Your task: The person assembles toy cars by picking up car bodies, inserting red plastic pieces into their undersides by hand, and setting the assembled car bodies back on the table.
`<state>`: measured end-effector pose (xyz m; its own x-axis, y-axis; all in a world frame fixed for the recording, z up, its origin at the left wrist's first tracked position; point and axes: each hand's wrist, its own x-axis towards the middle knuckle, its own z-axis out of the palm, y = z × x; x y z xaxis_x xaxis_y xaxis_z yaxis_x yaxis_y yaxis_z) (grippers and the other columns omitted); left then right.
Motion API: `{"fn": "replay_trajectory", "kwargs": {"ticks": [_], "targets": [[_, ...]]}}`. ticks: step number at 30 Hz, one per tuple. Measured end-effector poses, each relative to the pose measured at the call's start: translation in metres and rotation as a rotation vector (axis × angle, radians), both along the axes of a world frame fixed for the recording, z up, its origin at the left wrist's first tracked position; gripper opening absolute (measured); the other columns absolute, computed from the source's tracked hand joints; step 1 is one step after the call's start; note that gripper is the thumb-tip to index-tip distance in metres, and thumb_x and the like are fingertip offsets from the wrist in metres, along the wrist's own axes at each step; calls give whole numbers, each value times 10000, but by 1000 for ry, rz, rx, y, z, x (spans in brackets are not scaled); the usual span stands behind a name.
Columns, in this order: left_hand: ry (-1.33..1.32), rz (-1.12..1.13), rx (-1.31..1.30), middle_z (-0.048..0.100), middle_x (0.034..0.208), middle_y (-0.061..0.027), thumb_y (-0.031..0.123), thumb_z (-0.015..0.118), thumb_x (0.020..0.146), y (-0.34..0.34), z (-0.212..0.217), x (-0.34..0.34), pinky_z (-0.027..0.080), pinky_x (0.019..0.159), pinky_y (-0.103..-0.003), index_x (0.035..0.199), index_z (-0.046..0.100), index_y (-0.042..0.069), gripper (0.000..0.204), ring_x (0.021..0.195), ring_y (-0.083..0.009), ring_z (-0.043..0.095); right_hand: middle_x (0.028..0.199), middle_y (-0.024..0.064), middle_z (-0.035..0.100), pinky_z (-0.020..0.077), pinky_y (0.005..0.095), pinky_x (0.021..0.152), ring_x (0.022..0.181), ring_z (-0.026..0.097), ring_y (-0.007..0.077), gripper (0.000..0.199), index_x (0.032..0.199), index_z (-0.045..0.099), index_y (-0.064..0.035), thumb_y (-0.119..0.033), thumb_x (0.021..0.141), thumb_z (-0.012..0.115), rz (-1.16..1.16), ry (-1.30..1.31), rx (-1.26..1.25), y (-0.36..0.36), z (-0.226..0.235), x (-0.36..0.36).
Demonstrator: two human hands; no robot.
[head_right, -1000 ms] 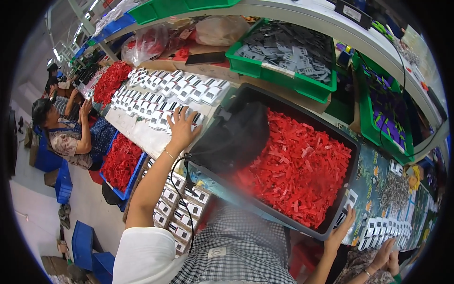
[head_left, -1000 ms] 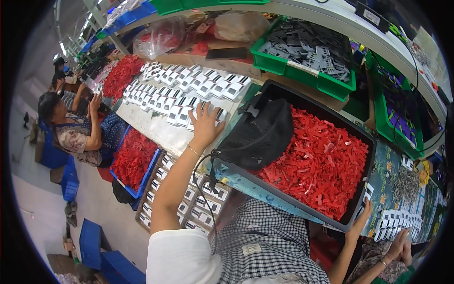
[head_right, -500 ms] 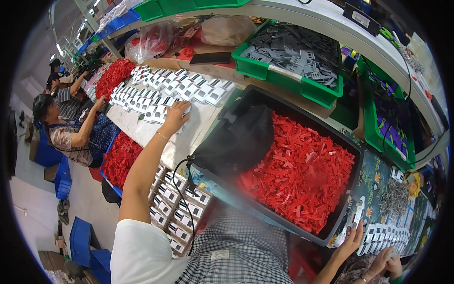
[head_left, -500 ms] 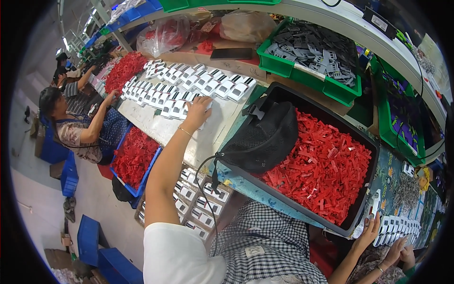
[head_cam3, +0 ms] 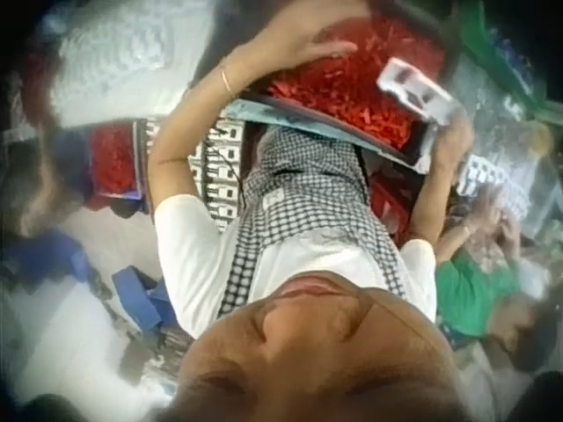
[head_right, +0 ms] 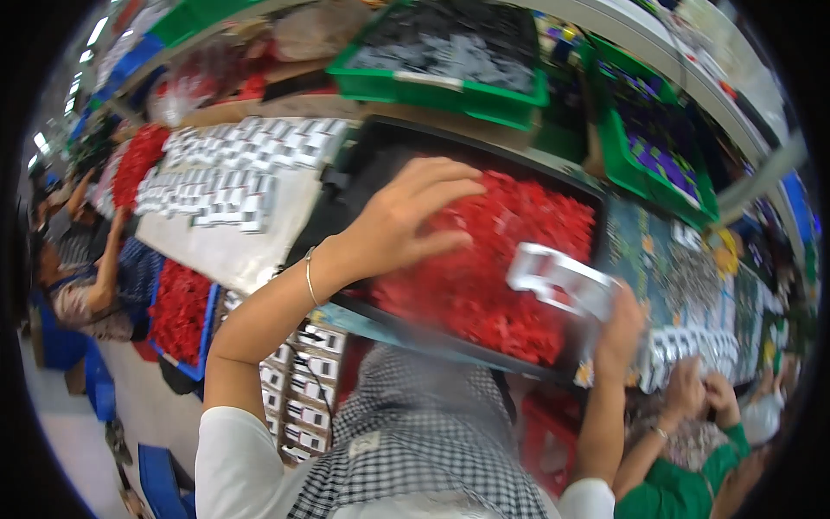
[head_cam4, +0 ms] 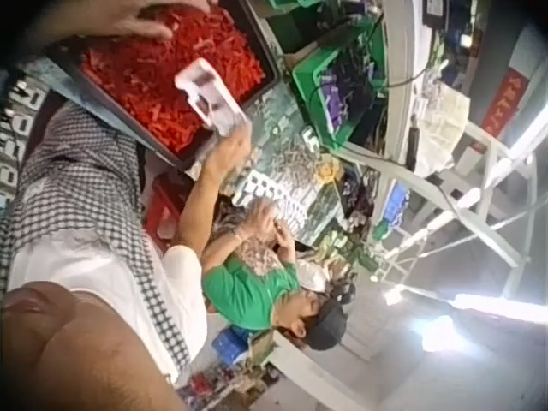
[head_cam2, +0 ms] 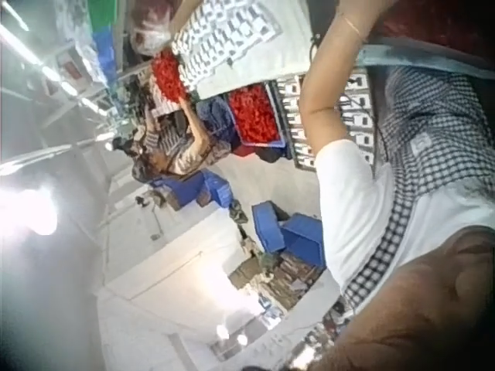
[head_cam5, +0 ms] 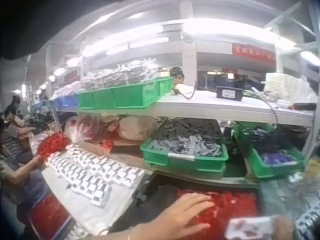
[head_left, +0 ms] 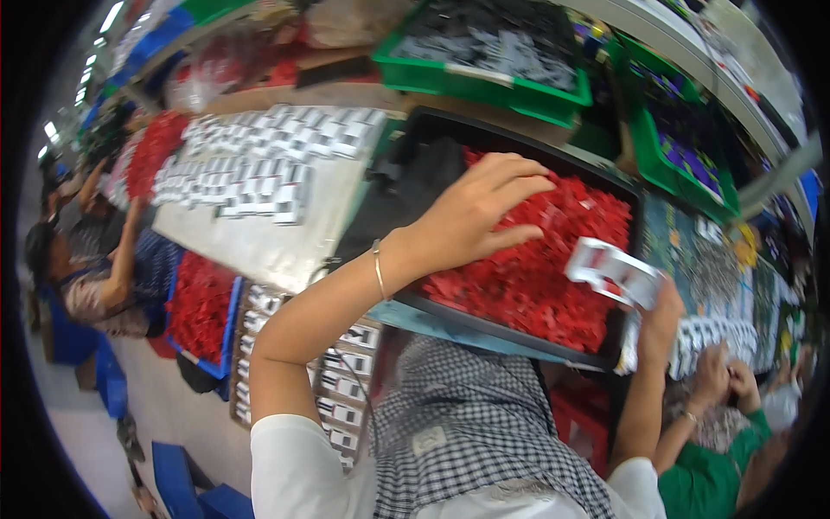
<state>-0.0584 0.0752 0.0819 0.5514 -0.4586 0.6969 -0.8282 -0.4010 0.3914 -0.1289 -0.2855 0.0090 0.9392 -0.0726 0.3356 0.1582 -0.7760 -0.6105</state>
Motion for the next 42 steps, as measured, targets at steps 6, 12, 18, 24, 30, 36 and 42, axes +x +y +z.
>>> {"fn": "replay_trajectory", "kwargs": {"ticks": [6,12,18,24,30,36,42], "targets": [[918,-516,-156,663,1000,-62,237,632,915,-55,-23,47,497,761,-257,1156,629,-19,352,890,-109,608,897,64,646,528,257,651,780,622,117,255,1086,611,23,-185,1009,487,352,267,628,96,70,50],[1148,-224,-547,671,860,-66,259,568,963,-46,-71,68,507,549,-254,1055,647,-19,303,666,-108,619,989,53,655,509,266,729,873,629,130,207,1105,637,11,-106,941,587,464,102,239,86,31,76],[1238,-116,-896,663,957,-70,237,543,975,-42,-80,83,541,658,-280,1112,587,-12,288,771,-127,648,939,93,610,525,373,711,900,621,264,215,994,666,-68,-64,781,691,756,113,-413,132,7,70],[1227,-121,-1005,666,904,-57,238,514,989,-40,-76,80,549,633,-292,1065,619,14,259,739,-126,649,928,69,603,519,394,740,930,597,273,158,905,677,-65,-55,751,709,741,54,-390,128,19,76],[1243,-126,-999,665,909,-64,305,516,989,-47,-87,77,548,641,-291,1039,615,11,314,748,-132,652,875,65,611,504,355,713,831,605,252,187,879,685,-67,-1,708,721,502,-300,-250,142,51,93],[1185,-117,-858,601,923,-62,318,490,1000,-59,-91,65,583,622,-331,1038,597,11,328,796,-153,627,804,30,577,465,352,631,762,574,224,107,799,663,-99,-82,697,689,346,-568,-522,151,16,127],[1205,-58,-839,621,968,-89,305,470,1011,-65,-97,59,583,635,-330,1091,585,-16,350,823,-164,632,754,44,559,467,361,621,754,569,238,76,768,645,-91,-82,693,653,354,-587,-525,153,8,127]]}}
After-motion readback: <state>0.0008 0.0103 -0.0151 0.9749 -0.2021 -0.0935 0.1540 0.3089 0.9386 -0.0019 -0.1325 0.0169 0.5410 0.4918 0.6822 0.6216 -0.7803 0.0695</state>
